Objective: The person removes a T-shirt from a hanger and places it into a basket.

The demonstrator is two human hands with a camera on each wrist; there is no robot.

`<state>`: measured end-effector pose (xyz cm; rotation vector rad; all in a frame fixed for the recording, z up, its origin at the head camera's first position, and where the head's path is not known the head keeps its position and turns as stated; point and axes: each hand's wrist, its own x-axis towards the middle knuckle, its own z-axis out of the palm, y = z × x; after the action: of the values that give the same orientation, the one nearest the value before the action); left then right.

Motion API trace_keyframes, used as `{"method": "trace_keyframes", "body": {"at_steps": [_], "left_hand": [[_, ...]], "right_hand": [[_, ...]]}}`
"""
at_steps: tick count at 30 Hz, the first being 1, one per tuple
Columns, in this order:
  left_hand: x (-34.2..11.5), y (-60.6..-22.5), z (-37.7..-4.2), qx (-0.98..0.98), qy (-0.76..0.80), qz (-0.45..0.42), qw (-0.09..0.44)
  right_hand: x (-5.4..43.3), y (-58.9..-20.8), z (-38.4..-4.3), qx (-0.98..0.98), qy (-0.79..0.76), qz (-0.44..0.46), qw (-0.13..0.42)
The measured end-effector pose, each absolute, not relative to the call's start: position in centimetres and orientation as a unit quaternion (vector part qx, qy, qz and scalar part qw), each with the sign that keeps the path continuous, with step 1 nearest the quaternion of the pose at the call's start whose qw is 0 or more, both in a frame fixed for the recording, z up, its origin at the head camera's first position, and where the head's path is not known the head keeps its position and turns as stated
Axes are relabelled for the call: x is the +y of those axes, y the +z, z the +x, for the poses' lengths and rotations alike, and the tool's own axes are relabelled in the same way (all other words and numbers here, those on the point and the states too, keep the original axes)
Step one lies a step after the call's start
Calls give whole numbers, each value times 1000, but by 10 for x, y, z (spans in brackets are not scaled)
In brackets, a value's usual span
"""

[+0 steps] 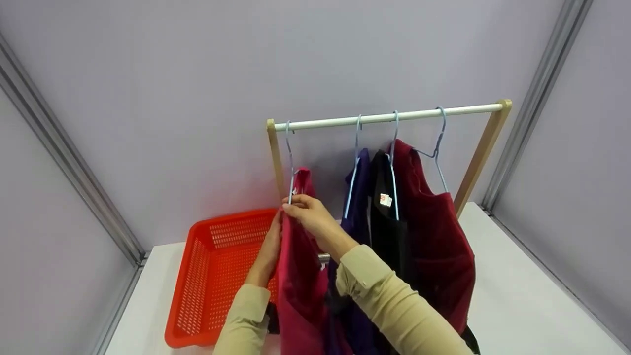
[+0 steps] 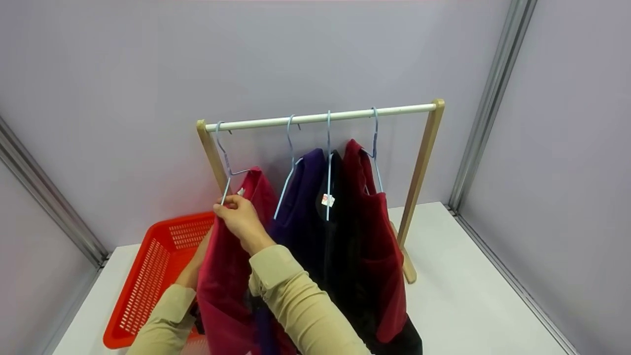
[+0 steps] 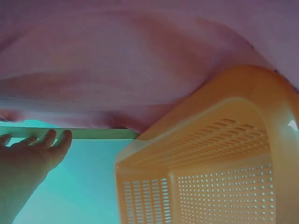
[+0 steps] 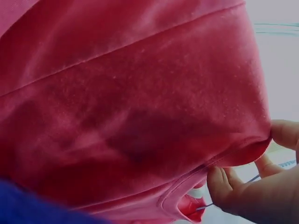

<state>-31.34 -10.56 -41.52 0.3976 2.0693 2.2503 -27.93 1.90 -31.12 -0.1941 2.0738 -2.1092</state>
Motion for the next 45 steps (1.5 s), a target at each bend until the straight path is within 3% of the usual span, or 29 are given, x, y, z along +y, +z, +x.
{"method": "trace_keyframes", "body": {"at_steps": [19, 35, 39, 45], "left_hand": [[-105, -417, -319, 670, 733, 117, 14], [-111, -417, -312, 726, 676, 123, 31], [-113, -410, -310, 743, 663, 89, -5], [-111, -391, -307, 776, 616, 42, -127]], "right_hand": [[28, -293, -268, 696, -700, -94, 129], [47, -288, -249, 709, -681, -149, 111], [56, -296, -241, 719, -673, -145, 95], [69, -311, -232, 722, -680, -116, 53]]}}
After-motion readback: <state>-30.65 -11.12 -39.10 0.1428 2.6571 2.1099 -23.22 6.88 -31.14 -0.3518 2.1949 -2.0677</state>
